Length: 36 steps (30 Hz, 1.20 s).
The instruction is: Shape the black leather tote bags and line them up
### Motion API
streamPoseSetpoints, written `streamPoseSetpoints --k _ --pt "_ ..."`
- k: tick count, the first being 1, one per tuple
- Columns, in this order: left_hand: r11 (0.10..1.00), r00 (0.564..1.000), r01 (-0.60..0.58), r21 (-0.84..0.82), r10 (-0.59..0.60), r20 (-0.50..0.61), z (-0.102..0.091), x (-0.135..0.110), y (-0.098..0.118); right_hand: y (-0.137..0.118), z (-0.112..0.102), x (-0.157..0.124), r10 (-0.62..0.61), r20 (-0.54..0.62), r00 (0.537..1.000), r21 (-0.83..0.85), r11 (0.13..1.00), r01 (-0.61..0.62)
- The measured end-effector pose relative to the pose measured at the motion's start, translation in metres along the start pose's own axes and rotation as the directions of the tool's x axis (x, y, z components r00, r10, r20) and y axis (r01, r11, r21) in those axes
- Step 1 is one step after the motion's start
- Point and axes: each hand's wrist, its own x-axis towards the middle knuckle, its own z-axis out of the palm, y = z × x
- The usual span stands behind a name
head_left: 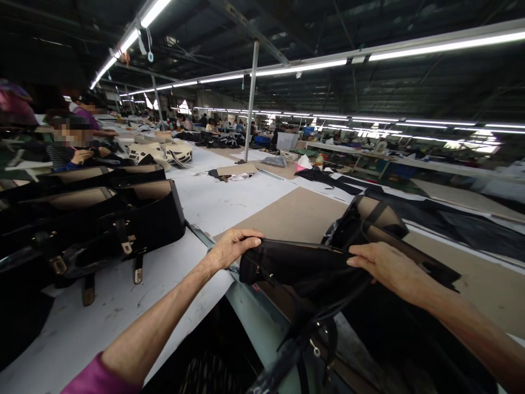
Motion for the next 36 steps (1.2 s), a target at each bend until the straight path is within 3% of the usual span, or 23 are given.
streamPoseSetpoints --k 4,7,10,13,18,20,23,30,36 --pt "0.985 0.998 -0.057 0.16 0.05 0.049 -0.002 0.005 0.007 0.003 0.001 -0.001 -0.04 -0.038 0.998 0.017 0.999 0.041" --pt "0.928 0.993 -0.119 0.354 0.107 0.053 -0.001 0.003 0.018 0.003 0.002 -0.003 -0.003 -0.012 1.0 0.054 0.999 0.004" --pt "0.8 0.982 -0.178 0.573 0.178 0.056 0.006 0.0 0.032 0.003 0.002 -0.004 0.021 -0.035 0.999 0.057 0.998 -0.019" --pt "0.662 0.981 -0.174 0.729 0.183 0.068 0.02 -0.001 0.044 0.001 0.001 -0.005 -0.042 -0.078 0.996 0.018 0.999 0.044" --pt "0.505 0.971 -0.222 0.834 0.194 0.14 0.045 0.004 0.05 -0.001 -0.002 -0.004 -0.097 -0.041 0.994 -0.036 0.995 0.096" --pt "0.498 0.954 -0.291 0.817 0.22 0.205 0.048 0.007 0.049 -0.001 -0.003 -0.004 -0.117 -0.041 0.992 -0.045 0.992 0.115" --pt "0.524 0.941 -0.325 0.788 0.264 0.213 0.047 0.012 0.044 -0.001 -0.004 -0.004 -0.105 -0.03 0.994 -0.007 0.994 0.105" --pt "0.582 0.959 -0.251 0.774 0.261 0.115 0.048 0.028 0.033 0.0 -0.007 -0.005 -0.034 -0.006 0.999 0.139 0.99 0.034" --pt "0.568 0.954 -0.27 0.778 0.269 0.135 0.048 0.032 0.032 -0.001 -0.006 -0.004 0.01 -0.005 1.0 0.175 0.985 -0.009"
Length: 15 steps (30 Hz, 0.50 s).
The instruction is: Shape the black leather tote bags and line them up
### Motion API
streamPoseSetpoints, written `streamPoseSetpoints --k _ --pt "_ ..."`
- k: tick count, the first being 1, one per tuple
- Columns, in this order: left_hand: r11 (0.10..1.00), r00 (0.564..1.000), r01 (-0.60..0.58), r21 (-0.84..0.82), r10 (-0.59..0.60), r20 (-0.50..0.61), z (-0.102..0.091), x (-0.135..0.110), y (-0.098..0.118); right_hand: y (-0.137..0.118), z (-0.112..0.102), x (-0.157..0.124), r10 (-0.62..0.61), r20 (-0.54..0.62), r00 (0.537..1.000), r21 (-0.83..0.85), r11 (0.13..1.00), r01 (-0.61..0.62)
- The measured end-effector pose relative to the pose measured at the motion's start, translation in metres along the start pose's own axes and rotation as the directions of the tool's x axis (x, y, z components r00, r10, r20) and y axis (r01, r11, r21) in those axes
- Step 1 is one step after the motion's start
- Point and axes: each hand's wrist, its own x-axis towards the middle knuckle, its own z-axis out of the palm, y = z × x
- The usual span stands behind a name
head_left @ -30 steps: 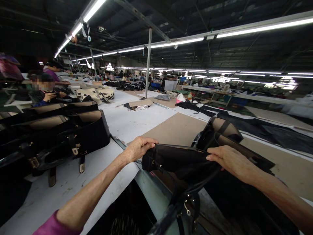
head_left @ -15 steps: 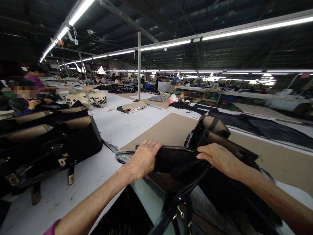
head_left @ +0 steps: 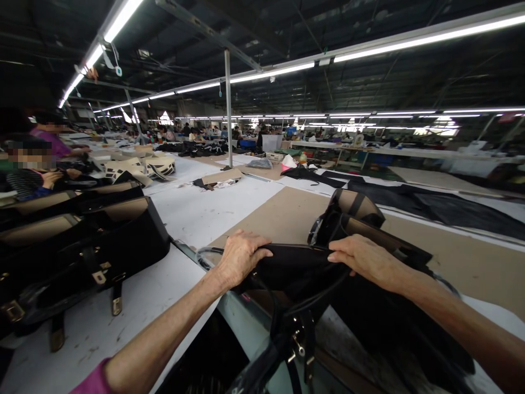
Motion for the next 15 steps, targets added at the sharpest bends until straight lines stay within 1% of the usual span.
streamPoseSetpoints --k 3,5,8,11,12,13,15 --pt "0.999 1.0 0.011 0.047 -0.011 0.005 -0.002 -0.002 0.004 -0.001 0.0 0.0 -0.018 0.005 1.0 -0.014 1.0 0.018" --pt "0.997 0.999 0.044 0.069 -0.045 0.01 -0.004 -0.003 0.009 -0.001 -0.001 0.0 -0.042 0.003 0.999 -0.038 0.998 0.043" --pt "0.987 0.989 0.135 0.081 -0.139 0.044 -0.009 -0.003 0.019 -0.001 -0.002 0.0 -0.083 -0.005 0.997 -0.095 0.992 0.083" --pt "0.963 0.96 0.241 0.117 -0.255 0.117 -0.012 0.005 0.027 -0.001 -0.004 0.0 -0.166 -0.014 0.986 -0.174 0.972 0.161" --pt "0.962 0.955 0.246 0.122 -0.262 0.136 -0.012 0.009 0.028 -0.001 -0.004 -0.001 -0.185 -0.015 0.983 -0.189 0.966 0.179" --pt "0.967 0.958 0.226 0.114 -0.242 0.153 -0.01 0.014 0.029 -0.002 -0.005 -0.001 -0.189 -0.01 0.982 -0.192 0.964 0.184" --pt "0.99 0.975 0.126 0.062 -0.135 0.175 -0.005 0.026 0.03 -0.004 -0.006 -0.001 -0.178 0.01 0.984 -0.176 0.968 0.177"
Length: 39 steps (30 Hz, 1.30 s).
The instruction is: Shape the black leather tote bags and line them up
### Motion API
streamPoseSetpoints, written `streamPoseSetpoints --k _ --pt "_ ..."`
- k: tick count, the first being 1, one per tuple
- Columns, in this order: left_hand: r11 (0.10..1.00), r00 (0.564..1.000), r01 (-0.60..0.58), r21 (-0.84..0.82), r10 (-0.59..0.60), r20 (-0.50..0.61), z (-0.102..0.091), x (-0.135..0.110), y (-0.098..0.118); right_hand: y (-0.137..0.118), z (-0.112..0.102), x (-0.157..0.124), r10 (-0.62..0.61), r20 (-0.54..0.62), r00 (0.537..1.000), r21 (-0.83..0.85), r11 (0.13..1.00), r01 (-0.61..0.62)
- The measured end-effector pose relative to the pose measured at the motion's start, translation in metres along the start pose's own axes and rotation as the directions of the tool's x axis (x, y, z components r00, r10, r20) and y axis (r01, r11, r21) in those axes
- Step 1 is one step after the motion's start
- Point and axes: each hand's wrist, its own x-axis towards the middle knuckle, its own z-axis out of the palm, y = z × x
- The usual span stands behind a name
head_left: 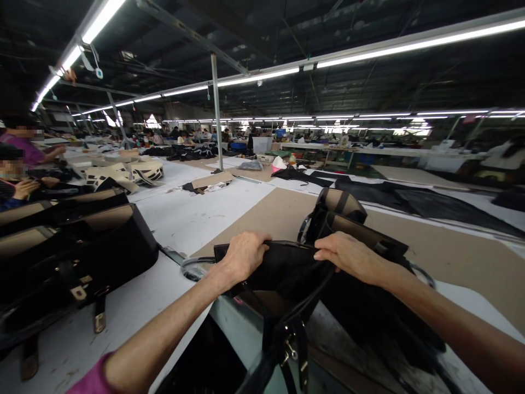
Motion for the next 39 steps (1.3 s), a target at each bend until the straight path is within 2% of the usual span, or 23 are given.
streamPoseSetpoints --k 2,5,9,15,20,28,34,39 --pt "0.989 0.99 -0.143 -0.035 0.143 -0.004 0.005 0.012 0.003 -0.002 -0.001 0.0 0.019 0.016 1.0 0.019 1.0 -0.02" --pt "0.949 0.949 -0.315 -0.015 0.315 -0.032 0.013 0.024 0.01 -0.003 -0.002 -0.001 0.038 -0.001 0.999 0.035 0.999 -0.038" --pt "0.918 0.917 -0.393 0.043 0.395 -0.051 0.018 0.028 0.016 -0.002 -0.001 -0.001 0.058 0.012 0.998 0.049 0.997 -0.059" --pt "0.949 0.947 -0.311 0.053 0.314 -0.07 0.024 0.03 0.014 0.001 0.001 0.001 0.073 0.011 0.997 0.074 0.995 -0.074" --pt "0.94 0.94 -0.329 0.085 0.335 -0.06 0.027 0.034 0.015 -0.002 -0.002 0.001 0.077 0.038 0.996 0.079 0.994 -0.08" --pt "0.982 0.983 -0.179 -0.067 0.175 -0.055 0.021 0.036 0.025 -0.005 0.0 0.001 0.119 0.0 0.993 -0.021 0.993 -0.119" --pt "0.989 0.994 -0.107 -0.099 0.103 -0.044 0.017 0.039 0.03 -0.011 0.002 0.001 0.181 -0.084 0.98 -0.18 0.964 -0.194" --pt "0.994 0.996 -0.082 -0.077 0.08 -0.027 0.013 0.035 0.034 -0.024 0.003 0.009 0.194 -0.087 0.977 -0.177 0.962 -0.207"
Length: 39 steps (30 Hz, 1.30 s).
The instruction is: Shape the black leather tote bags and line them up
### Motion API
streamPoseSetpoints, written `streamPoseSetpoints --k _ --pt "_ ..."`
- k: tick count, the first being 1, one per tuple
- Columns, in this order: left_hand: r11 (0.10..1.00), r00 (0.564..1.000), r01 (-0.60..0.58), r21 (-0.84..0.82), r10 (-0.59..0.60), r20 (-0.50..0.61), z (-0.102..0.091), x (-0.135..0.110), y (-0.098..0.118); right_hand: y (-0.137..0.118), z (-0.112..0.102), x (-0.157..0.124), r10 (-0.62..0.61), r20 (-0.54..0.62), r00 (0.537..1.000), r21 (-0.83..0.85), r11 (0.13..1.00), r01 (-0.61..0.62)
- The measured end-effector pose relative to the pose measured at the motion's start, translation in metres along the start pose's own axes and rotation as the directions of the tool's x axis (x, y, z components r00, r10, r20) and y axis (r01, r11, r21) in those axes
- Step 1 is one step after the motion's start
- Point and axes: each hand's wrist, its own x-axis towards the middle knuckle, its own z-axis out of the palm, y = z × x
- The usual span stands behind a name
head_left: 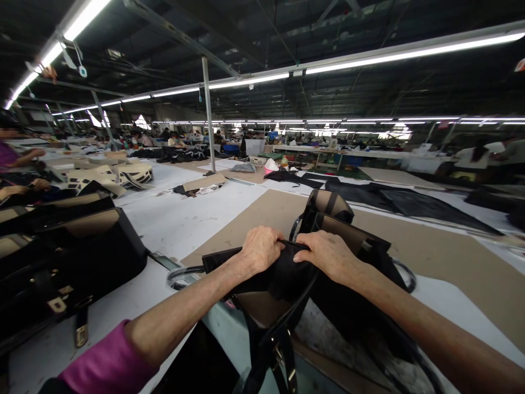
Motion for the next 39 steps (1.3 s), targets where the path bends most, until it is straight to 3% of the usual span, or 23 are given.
streamPoseSetpoints --k 6,16,21,24,27,30,34,36,39 --pt "0.999 0.999 -0.035 0.028 0.035 -0.001 -0.003 -0.004 0.001 -0.018 0.004 0.009 0.03 -0.031 0.999 -0.108 0.994 -0.033" --pt "0.995 0.999 -0.02 0.093 0.016 0.037 -0.011 -0.003 -0.002 -0.011 0.002 0.017 -0.089 -0.071 0.993 0.016 0.996 0.091" --pt "0.987 0.997 0.068 0.148 -0.07 0.008 -0.016 0.0 -0.001 -0.002 0.0 0.033 -0.161 -0.038 0.986 0.275 0.947 0.165" --pt "0.983 0.995 0.093 0.158 -0.095 0.005 -0.014 0.003 0.001 0.012 -0.002 0.034 -0.114 0.023 0.993 0.485 0.87 0.089" --pt "0.985 0.997 0.074 0.156 -0.076 0.01 -0.01 0.005 0.003 0.023 -0.006 0.023 -0.016 0.052 0.999 0.577 0.817 -0.016" --pt "0.987 0.996 0.082 0.142 -0.085 0.019 -0.007 0.008 0.003 0.023 -0.007 0.01 0.034 0.048 0.998 0.475 0.878 -0.053" --pt "0.988 0.995 0.089 0.127 -0.094 0.032 -0.005 0.009 0.002 0.013 0.003 0.005 0.063 -0.012 0.998 0.155 0.986 -0.06" --pt "0.989 0.997 0.068 0.128 -0.073 0.032 -0.005 0.009 0.001 0.011 0.009 0.008 0.063 -0.039 0.997 0.032 0.998 -0.062" --pt "0.99 0.999 0.044 0.134 -0.048 0.027 -0.003 0.01 0.0 0.015 0.014 0.014 0.012 -0.049 0.999 -0.013 1.0 -0.013"
